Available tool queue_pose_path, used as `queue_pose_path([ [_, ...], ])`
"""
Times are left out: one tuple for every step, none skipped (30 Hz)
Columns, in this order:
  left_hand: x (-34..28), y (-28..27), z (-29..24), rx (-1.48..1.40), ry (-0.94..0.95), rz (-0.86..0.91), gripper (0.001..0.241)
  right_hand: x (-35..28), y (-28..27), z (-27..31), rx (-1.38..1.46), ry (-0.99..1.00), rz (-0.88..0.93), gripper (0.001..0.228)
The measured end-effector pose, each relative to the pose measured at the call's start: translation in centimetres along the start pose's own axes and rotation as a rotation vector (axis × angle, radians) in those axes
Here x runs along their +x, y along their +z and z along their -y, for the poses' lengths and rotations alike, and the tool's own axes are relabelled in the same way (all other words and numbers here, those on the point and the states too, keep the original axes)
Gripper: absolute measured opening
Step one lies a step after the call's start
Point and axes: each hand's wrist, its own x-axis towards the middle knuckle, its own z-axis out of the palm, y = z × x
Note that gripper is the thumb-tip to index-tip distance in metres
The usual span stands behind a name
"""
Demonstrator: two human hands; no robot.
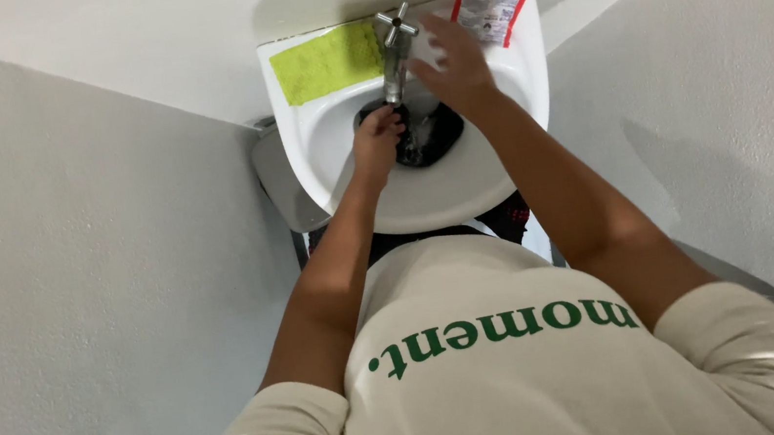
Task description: Hand wash a black piece of clothing in a sink using detergent.
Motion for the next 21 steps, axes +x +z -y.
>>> queue_pose_path([
  [0.3, 0.0, 0.2, -0.001, -0.001, -0.003, 0.046, 1.2, 0.5, -0.4, 0.001, 0.000, 0.003, 0.064],
  [0.6, 0.0, 0.5, -0.068, -0.020, 0.004, 0.046, 2.4, 1.1, -0.9, -0.195, -0.127, 0.027, 0.063],
  [0.9, 0.0, 0.7, -0.137, -0.037, 0.009, 0.045, 3.6, 1.7, -1.2, -0.391, -0.256, 0.054, 0.062],
  [0.0, 0.1, -0.7, -0.139, -0.037, 0.005, 0.045, 4.1, 2.0, -1.4, -0.390, -0.259, 0.058, 0.062],
  [-0.7, 0.0, -2.3, -0.145, -0.062, 0.028, 0.047, 4.9, 2.4, -1.4, -0.422, -0.315, -0.028, 0.050],
  [-1.4, 0.0, -3.9, -0.151, -0.087, 0.052, 0.049, 5.7, 2.8, -1.4, -0.452, -0.372, -0.114, 0.040],
  [-0.8, -0.4, -3.4, -0.153, -0.085, 0.046, 0.049, 6.2, 2.9, -2.1, -0.450, -0.376, -0.110, 0.040],
  [-0.2, -0.8, -2.9, -0.200, -0.079, 0.079, 0.050, 6.8, 3.0, -2.8, -0.462, -0.415, -0.105, 0.040],
  [0.3, -1.1, -2.2, -0.251, -0.074, 0.113, 0.050, 7.2, 2.9, -3.6, -0.477, -0.452, -0.099, 0.040],
  [0.4, -0.9, -2.1, -0.256, -0.073, 0.109, 0.050, 7.3, 2.9, -3.3, -0.477, -0.455, -0.093, 0.040],
  [0.7, -0.9, -2.2, -0.251, -0.091, 0.113, 0.051, 7.6, 2.9, -3.0, -0.503, -0.433, -0.063, 0.035],
  [0.9, -0.8, -2.2, -0.246, -0.109, 0.118, 0.051, 8.0, 2.9, -2.7, -0.529, -0.411, -0.033, 0.030],
  [2.5, -0.9, -0.2, -0.248, -0.108, 0.116, 0.051, 8.5, 3.1, -3.4, -0.529, -0.413, -0.031, 0.030],
  [4.0, -1.0, 1.9, -0.345, -0.086, 0.147, 0.046, 9.0, 3.3, -4.2, -0.600, -0.475, -0.050, 0.024],
  [5.7, -1.1, 3.9, -0.440, -0.065, 0.181, 0.041, 9.5, 3.4, -5.0, -0.671, -0.535, -0.071, 0.018],
  [5.3, -0.9, 3.2, -0.441, -0.064, 0.182, 0.041, 9.1, 3.3, -4.1, -0.672, -0.536, -0.072, 0.018],
  [4.9, -0.7, 2.6, -0.393, -0.088, 0.169, 0.036, 8.7, 3.1, -3.3, -0.678, -0.485, -0.030, 0.017],
  [4.6, -0.4, 1.9, -0.344, -0.112, 0.156, 0.031, 8.2, 2.8, -2.5, -0.684, -0.434, 0.011, 0.016],
  [4.1, -0.4, 1.2, -0.342, -0.114, 0.161, 0.031, 7.2, 2.6, -2.3, -0.686, -0.429, 0.008, 0.016],
  [3.7, -0.3, 0.4, -0.280, -0.141, 0.153, 0.018, 6.2, 2.4, -2.1, -0.554, -0.381, 0.016, 0.031],
  [3.2, -0.2, -0.3, -0.217, -0.169, 0.146, 0.006, 5.2, 2.2, -1.8, -0.423, -0.332, 0.022, 0.052],
])
